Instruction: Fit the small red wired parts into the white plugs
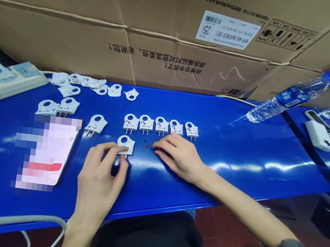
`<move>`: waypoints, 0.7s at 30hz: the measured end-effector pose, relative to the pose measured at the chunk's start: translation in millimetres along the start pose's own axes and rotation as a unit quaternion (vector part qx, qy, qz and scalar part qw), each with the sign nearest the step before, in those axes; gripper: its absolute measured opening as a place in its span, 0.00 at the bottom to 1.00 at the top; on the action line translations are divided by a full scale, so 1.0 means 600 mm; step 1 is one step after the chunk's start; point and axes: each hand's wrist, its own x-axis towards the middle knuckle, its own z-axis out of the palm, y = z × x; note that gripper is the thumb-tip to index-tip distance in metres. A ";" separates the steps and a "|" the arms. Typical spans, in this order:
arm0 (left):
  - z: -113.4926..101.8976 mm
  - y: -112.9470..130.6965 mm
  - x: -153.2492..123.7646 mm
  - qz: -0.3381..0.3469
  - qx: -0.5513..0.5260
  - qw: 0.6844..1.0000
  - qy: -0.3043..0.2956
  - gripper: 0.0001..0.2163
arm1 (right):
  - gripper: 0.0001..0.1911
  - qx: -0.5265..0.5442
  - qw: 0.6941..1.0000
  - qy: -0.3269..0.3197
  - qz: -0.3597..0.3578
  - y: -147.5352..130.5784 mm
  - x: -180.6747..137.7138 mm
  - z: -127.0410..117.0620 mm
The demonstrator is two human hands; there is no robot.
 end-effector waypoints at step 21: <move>-0.003 0.022 -0.001 0.146 -0.168 0.972 -0.071 0.10 | 0.12 0.082 0.996 0.023 -0.035 -0.001 -0.007 0.019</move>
